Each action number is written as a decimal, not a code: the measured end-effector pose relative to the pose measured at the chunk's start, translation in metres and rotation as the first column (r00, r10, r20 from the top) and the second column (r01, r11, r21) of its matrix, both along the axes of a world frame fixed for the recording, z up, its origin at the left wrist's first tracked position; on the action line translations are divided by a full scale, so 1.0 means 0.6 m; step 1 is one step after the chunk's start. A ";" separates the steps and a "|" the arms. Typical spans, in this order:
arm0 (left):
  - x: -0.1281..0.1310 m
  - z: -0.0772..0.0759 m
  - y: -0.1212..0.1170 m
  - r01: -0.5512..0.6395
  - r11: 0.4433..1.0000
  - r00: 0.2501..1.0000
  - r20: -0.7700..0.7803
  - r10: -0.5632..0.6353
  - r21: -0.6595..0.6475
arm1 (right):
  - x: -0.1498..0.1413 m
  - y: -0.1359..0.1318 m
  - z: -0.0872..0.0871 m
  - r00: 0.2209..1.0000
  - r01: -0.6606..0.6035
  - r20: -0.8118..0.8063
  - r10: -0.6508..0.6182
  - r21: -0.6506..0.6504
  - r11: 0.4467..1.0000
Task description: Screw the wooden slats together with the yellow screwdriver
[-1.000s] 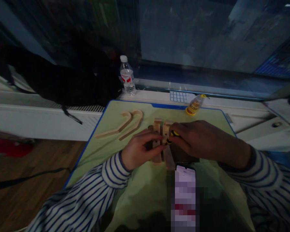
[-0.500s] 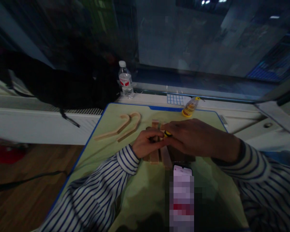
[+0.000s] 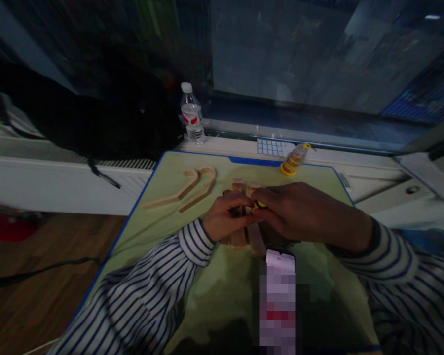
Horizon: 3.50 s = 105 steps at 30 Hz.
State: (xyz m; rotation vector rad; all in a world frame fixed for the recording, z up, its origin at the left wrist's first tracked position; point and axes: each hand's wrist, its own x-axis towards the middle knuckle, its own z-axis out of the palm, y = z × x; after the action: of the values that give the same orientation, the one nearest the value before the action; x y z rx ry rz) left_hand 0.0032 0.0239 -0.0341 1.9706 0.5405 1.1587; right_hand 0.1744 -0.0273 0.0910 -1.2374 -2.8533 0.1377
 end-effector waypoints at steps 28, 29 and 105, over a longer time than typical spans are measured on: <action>-0.001 0.001 0.003 0.116 0.993 0.993 0.029 -0.116 0.004 | -0.011 -0.022 -0.022 0.976 0.219 -0.006 -0.220 0.106 0.970; -0.001 0.002 0.003 0.129 0.992 0.991 0.021 -0.129 0.007 | -0.012 -0.024 -0.023 0.972 0.236 -0.013 -0.236 0.121 0.964; -0.003 0.010 0.006 0.163 0.987 0.986 -0.040 -0.163 0.009 | -0.012 -0.030 -0.031 0.975 0.221 -0.006 -0.224 0.191 0.956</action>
State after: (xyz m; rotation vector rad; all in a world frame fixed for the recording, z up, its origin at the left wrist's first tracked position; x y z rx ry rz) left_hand 0.0013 0.0277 -0.0278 2.0111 0.3844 1.0262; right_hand 0.1669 -0.0451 0.0722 -1.5081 -2.6370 -0.1486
